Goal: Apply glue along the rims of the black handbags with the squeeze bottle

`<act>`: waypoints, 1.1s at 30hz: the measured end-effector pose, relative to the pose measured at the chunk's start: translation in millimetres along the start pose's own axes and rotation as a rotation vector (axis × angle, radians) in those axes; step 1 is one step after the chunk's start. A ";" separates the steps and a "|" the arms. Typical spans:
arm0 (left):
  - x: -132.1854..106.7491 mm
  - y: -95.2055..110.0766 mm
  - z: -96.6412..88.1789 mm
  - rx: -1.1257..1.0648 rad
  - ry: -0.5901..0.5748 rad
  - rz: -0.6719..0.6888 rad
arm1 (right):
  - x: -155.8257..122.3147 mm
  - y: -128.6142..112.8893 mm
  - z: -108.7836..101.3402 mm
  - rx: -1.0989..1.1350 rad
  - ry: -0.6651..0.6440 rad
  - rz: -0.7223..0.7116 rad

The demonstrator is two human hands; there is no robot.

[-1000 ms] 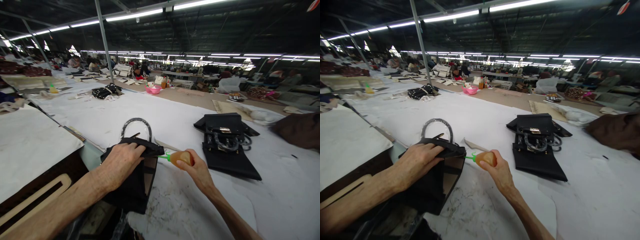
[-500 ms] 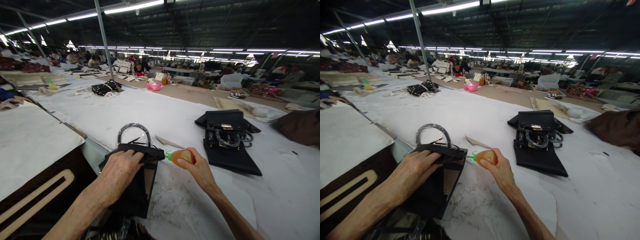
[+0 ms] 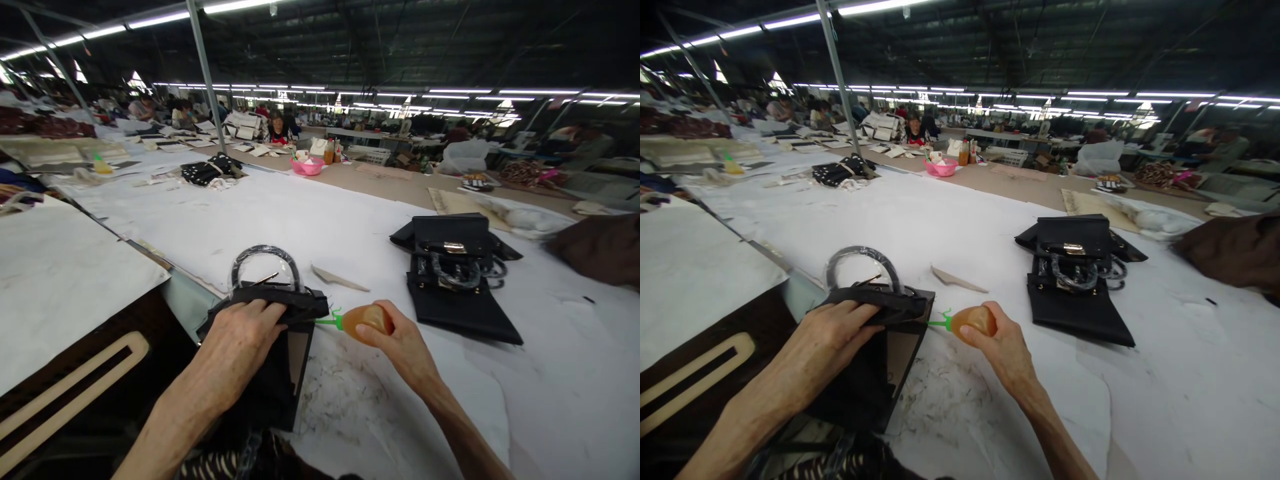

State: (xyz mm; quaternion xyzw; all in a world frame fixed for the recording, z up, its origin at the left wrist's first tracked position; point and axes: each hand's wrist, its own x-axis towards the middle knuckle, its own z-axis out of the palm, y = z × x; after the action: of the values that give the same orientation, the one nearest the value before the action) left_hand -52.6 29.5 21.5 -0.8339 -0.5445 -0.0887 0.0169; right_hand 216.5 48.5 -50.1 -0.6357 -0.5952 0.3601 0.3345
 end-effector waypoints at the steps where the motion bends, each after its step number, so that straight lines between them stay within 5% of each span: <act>1: -1.3 -0.1 0.5 -0.011 0.010 0.001 | 0.0 0.6 0.6 0.005 0.010 0.000; 11: 0.0 -2.1 4.6 -0.080 0.018 -0.042 | 5.8 1.8 10.5 0.015 0.129 -0.013; 33: -11.9 5.4 8.4 -0.066 -0.034 -0.053 | -9.3 7.7 7.0 0.110 -0.029 0.042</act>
State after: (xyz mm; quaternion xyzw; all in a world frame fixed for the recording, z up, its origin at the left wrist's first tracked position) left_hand -51.2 17.5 11.6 -0.8207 -0.5634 -0.0929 -0.0220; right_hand 214.1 38.7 -59.8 -0.6235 -0.5659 0.4082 0.3525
